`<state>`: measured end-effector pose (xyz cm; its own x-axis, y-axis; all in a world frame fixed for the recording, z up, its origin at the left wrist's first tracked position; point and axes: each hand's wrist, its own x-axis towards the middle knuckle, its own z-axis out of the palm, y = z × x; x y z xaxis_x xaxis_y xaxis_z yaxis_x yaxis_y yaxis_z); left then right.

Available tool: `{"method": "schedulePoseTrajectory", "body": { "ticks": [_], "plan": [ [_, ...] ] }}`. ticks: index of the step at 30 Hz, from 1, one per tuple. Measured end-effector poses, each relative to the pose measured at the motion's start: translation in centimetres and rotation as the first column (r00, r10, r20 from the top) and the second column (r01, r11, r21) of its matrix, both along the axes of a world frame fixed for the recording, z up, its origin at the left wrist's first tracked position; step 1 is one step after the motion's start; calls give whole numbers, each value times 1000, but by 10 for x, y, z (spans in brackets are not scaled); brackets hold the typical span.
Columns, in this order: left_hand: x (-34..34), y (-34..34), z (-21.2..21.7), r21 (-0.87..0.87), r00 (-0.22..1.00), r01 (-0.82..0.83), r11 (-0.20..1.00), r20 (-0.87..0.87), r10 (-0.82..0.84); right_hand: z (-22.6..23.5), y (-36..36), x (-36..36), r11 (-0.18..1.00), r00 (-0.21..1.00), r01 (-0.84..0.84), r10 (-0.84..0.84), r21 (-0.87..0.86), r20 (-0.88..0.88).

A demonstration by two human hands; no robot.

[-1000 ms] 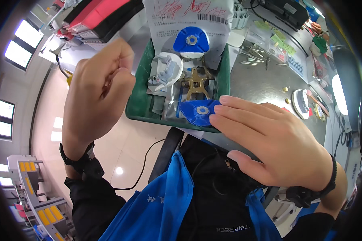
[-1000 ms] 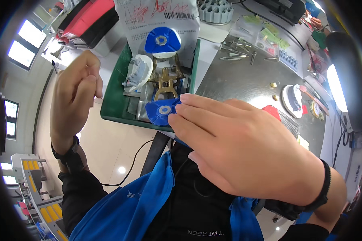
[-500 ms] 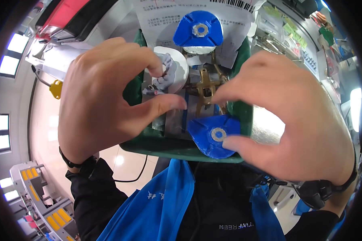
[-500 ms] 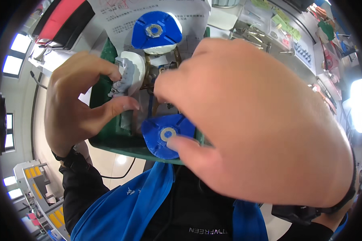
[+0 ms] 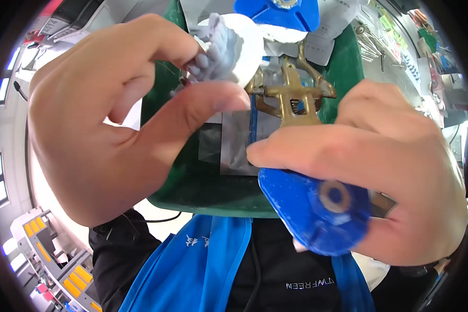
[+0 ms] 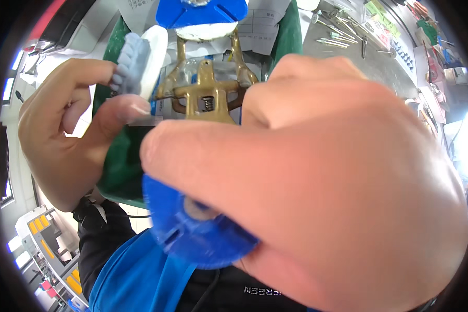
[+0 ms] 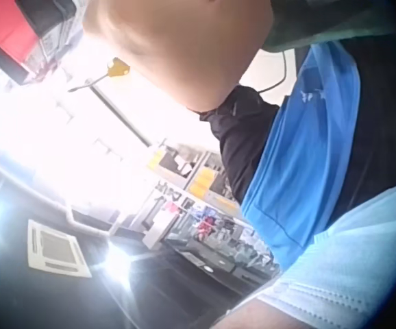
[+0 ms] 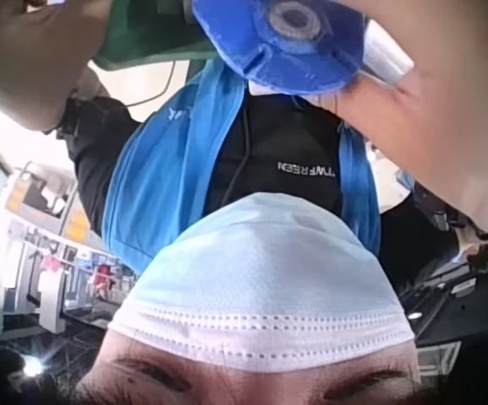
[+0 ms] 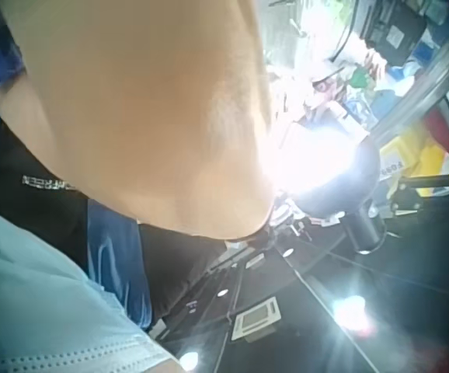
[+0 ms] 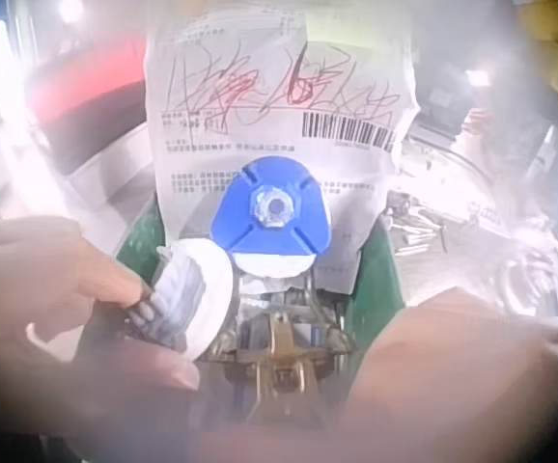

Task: Polishing a dental crown using a rotary tool and fitting it onto a dental model.

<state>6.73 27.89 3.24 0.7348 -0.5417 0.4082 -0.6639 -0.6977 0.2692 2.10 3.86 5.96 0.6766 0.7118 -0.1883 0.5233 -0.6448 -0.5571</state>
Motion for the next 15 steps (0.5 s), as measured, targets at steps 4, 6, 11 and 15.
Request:
{"method": "schedulePoseTrajectory", "body": {
  "ticks": [4,6,11,15],
  "plan": [
    [-19,0,-8,-190,987,-72,979,126,97,25,-26,7,996,988,60,-69,-67,-137],
    [4,-22,-28,-304,983,-99,947,120,141,20,-103,60,977,894,-139,54,-159,-445],
    [-24,15,-16,-322,966,-251,913,-22,258,40,-19,-1,900,908,412,-419,145,19],
    [-9,17,-20,-490,982,-66,869,122,143,15,-37,-8,825,882,430,-471,366,27]
  ]
}}
